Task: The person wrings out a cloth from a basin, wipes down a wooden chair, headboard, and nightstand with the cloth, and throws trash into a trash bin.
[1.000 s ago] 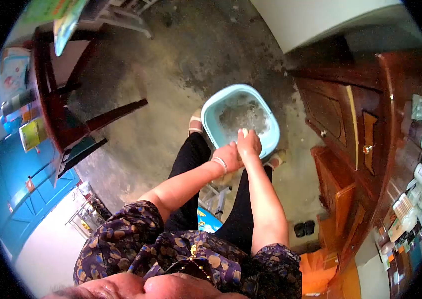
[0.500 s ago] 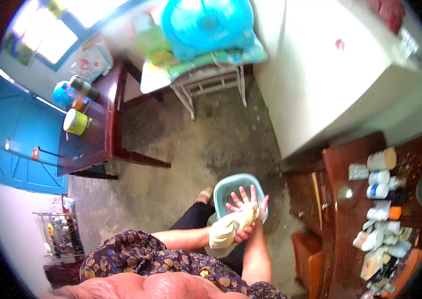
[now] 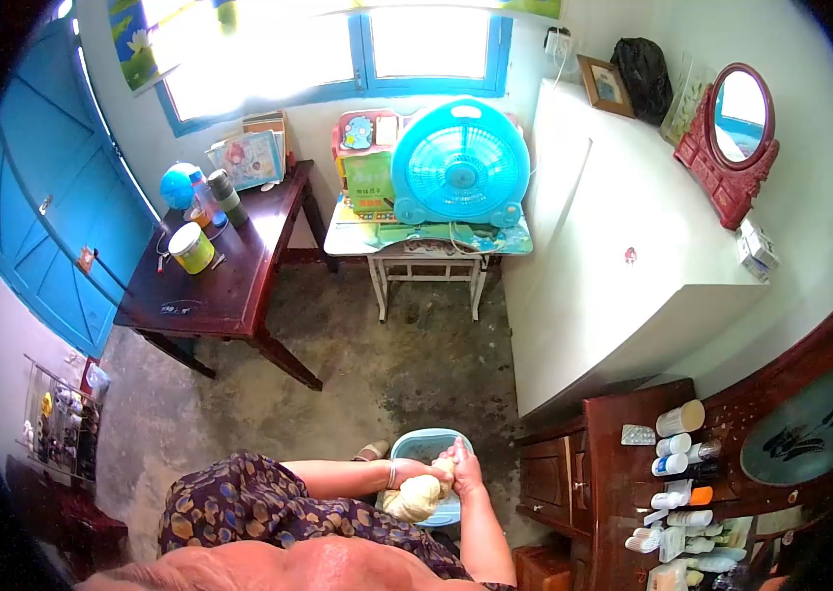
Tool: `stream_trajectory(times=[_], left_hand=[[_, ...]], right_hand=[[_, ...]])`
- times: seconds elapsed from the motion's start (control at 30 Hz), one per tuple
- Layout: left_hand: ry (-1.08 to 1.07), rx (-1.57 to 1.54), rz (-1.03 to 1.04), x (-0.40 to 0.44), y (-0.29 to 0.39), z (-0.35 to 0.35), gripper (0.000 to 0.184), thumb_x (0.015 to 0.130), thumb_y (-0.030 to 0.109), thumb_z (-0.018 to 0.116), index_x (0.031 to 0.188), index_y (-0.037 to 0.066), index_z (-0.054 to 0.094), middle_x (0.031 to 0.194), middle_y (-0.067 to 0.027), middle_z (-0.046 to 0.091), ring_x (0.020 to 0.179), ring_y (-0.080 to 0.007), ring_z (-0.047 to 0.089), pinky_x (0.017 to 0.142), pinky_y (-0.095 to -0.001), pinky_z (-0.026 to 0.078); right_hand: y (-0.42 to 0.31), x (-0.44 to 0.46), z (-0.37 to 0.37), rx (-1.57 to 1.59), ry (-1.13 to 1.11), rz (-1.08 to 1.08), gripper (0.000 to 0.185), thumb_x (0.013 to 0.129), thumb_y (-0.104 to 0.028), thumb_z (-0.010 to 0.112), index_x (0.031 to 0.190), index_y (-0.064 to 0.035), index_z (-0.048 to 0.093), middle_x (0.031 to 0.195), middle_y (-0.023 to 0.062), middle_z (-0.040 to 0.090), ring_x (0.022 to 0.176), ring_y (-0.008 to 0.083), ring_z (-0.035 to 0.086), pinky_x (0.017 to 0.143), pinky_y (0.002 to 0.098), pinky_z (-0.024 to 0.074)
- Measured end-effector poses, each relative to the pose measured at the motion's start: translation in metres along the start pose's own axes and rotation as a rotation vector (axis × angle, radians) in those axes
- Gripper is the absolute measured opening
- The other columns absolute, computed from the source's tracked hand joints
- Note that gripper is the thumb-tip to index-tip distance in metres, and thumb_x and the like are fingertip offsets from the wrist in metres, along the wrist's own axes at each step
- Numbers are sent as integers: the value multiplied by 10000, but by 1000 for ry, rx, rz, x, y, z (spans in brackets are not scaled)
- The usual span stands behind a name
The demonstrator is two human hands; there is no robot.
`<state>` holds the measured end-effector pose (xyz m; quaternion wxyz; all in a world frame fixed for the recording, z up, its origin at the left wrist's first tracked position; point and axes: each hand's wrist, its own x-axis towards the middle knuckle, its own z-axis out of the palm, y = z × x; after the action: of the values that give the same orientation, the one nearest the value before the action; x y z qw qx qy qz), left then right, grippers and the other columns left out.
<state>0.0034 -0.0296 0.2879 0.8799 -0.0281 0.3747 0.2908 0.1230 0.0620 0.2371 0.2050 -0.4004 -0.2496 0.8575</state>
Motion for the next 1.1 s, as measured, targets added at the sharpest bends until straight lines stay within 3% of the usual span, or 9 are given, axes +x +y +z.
stream_trajectory(times=[0.13,0.2,0.23,0.33,0.4,0.53,0.77,0.9,1.1], left_hand=[[180,409,114,10,-4,3,294,751,278,695,984,105,653,883,-65,697,752,-192,672,679,-343,550],[215,798,454,91,-25,-65,363,752,283,668,1063,98,656,920,-101,691,857,-240,662,767,-371,522],[280,1026,606,88,-24,-59,396,752,308,654,1084,92,660,939,-128,691,897,-270,658,804,-381,508],[434,1370,285,56,-14,-29,467,807,373,546,1156,69,610,1058,-216,658,1026,-357,618,938,-412,437],[489,1413,252,60,-17,-30,482,805,411,523,1121,65,633,1086,-237,644,1049,-370,606,937,-414,439],[604,1362,306,32,-21,4,426,803,408,575,1064,86,675,1083,-202,661,1058,-345,614,909,-408,461],[491,1323,552,78,-40,-50,367,833,328,641,1115,93,653,1151,-160,645,1162,-289,559,967,-396,428],[429,1570,953,67,-43,-46,270,857,244,631,1103,137,659,1076,-79,661,1038,-222,589,878,-339,458],[284,1527,812,56,-9,-56,304,860,278,605,1118,118,623,1083,-95,642,1032,-253,589,882,-379,468]], right_hand=[[13,12,0,-472,132,-47,434,976,-404,481,759,-37,562,679,63,572,586,189,557,582,360,497],[24,25,-10,-614,96,-74,438,971,-394,487,751,-32,598,681,49,603,597,153,549,602,331,465],[25,31,-11,-751,80,-109,474,966,-394,477,742,-2,620,703,102,645,640,223,607,645,371,481],[25,38,-12,-1302,87,-227,524,964,-380,381,793,24,668,856,187,682,803,366,649,765,442,489],[28,46,-14,-1545,59,-269,533,958,-363,338,846,24,687,953,215,669,914,409,635,832,469,480],[25,47,-2,-1787,27,-76,447,922,-308,379,947,6,696,1068,241,635,1057,386,600,887,460,474],[45,62,-8,-1692,105,91,355,862,-249,465,991,-15,699,1120,219,630,1092,365,592,889,444,484],[28,37,28,-1678,169,22,368,881,-295,472,990,-35,709,1084,195,654,1056,342,616,888,448,484],[5,19,59,-1346,385,-80,404,897,-361,479,953,-36,712,1043,190,671,1018,353,631,871,452,485]])
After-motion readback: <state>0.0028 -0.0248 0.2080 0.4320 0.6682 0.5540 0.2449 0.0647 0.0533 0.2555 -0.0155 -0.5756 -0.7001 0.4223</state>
